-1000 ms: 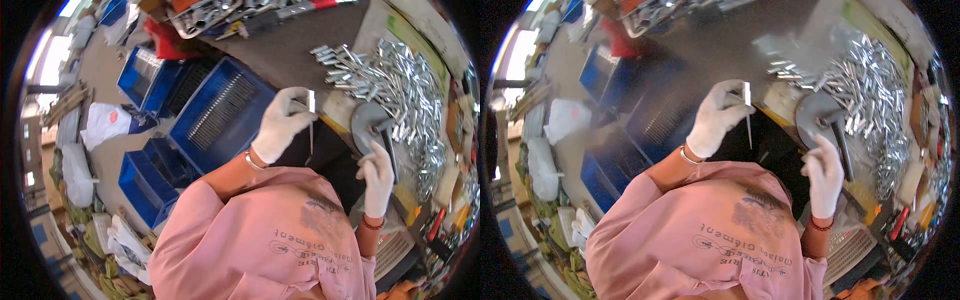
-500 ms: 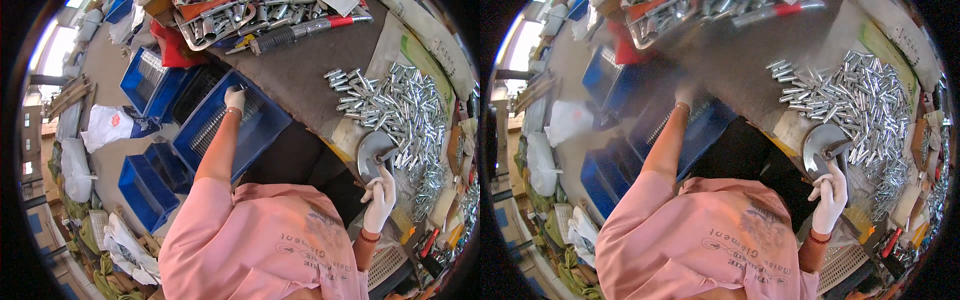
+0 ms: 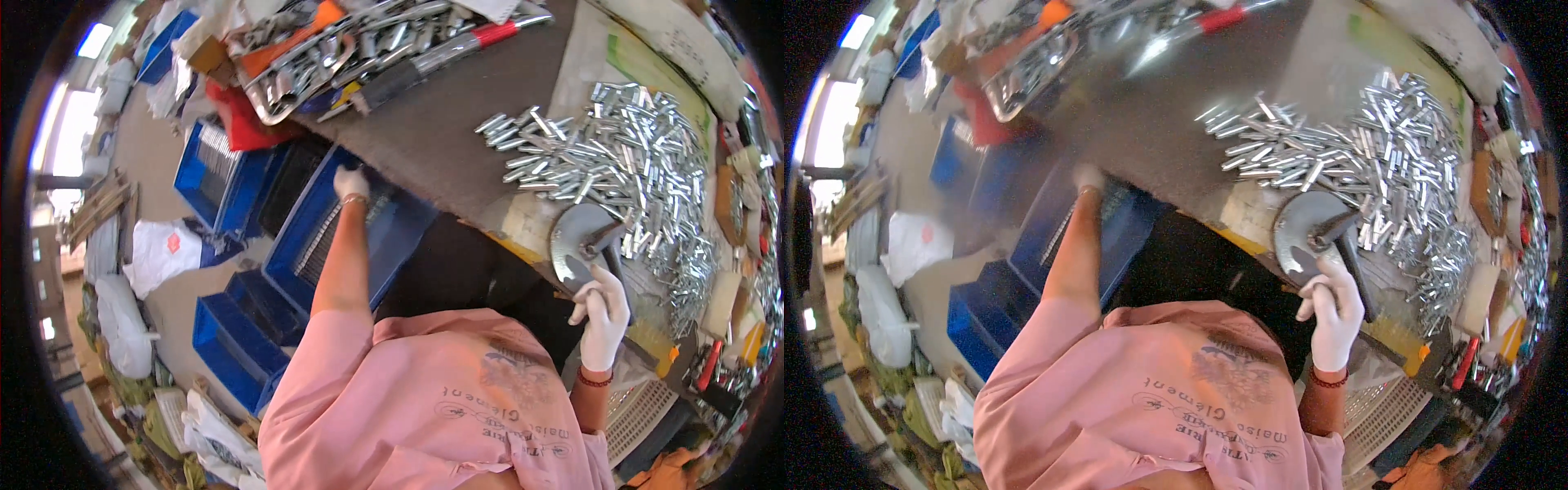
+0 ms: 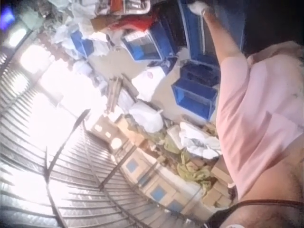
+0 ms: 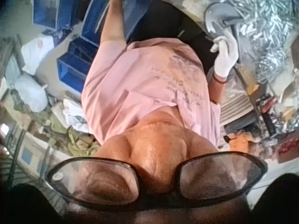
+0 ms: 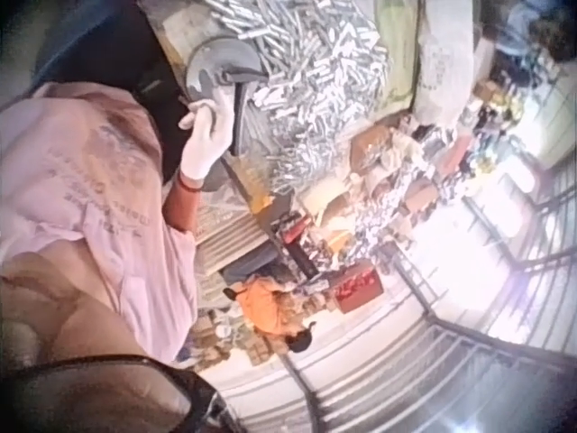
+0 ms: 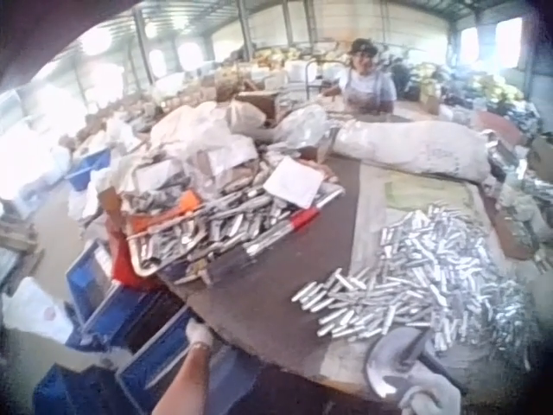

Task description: Sorting and measuring small metal pins using a circular metal gauge at a manufacturing workstation.

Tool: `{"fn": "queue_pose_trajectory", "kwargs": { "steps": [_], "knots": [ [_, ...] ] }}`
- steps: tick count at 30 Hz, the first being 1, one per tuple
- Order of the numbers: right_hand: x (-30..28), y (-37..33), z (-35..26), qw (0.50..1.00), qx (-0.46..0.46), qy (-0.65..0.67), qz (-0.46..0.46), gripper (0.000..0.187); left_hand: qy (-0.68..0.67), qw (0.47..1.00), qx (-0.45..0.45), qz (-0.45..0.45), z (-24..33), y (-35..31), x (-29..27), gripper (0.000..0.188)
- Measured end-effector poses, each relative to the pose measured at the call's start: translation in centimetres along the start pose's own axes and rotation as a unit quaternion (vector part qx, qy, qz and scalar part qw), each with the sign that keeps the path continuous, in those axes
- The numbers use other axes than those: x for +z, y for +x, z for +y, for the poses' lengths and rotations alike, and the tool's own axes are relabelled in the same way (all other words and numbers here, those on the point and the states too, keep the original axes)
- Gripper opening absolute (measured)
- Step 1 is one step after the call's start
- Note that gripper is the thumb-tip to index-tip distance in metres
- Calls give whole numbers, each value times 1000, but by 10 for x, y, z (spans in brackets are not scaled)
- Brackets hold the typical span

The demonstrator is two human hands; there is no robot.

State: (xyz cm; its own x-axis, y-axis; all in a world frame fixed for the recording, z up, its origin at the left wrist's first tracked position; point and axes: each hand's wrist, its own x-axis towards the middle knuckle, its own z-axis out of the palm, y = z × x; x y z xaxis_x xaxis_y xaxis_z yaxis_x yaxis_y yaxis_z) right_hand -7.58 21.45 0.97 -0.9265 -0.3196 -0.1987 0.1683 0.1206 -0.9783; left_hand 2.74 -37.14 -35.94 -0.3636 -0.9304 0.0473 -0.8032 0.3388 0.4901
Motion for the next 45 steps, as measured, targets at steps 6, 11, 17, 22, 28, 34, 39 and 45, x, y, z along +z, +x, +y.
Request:
{"fn": "queue_pose_trajectory", "kwargs": {
  "steps": [6, 11, 17, 22, 28, 34, 39, 45],
  "knots": [
    [3, 5, 2, 999, 30, -10, -17, 33, -341, 923, -7, 181, 87, -42, -111, 16],
    [-2, 1, -10, 999, 31, 21, -22, 30, -329, 895, 298, 40, 303, -115, -279, 15],
    [0, -1, -5, 997, 22, 22, -67, 31, -136, 850, 448, -243, 390, -116, -233, 30],
    [-1, 0, -3, 996, -2, 16, -93, 31, -62, 833, 442, -326, 395, -101, -205, 34],
    [-6, 5, -5, 995, -14, 6, -101, 31, -51, 849, 385, -359, 401, -140, -240, 24],
    [-12, 2, -7, 996, -9, 11, -83, 32, -148, 815, 533, -174, 437, -138, -217, 19],
    [-4, 0, -7, 996, -35, -7, -77, 27, -50, 724, 615, -308, 467, -123, -183, 31],
    [8, 5, 8, 990, -66, 56, -113, 27, -117, 735, 596, -303, 425, -70, -154, 18]
  ]
}}
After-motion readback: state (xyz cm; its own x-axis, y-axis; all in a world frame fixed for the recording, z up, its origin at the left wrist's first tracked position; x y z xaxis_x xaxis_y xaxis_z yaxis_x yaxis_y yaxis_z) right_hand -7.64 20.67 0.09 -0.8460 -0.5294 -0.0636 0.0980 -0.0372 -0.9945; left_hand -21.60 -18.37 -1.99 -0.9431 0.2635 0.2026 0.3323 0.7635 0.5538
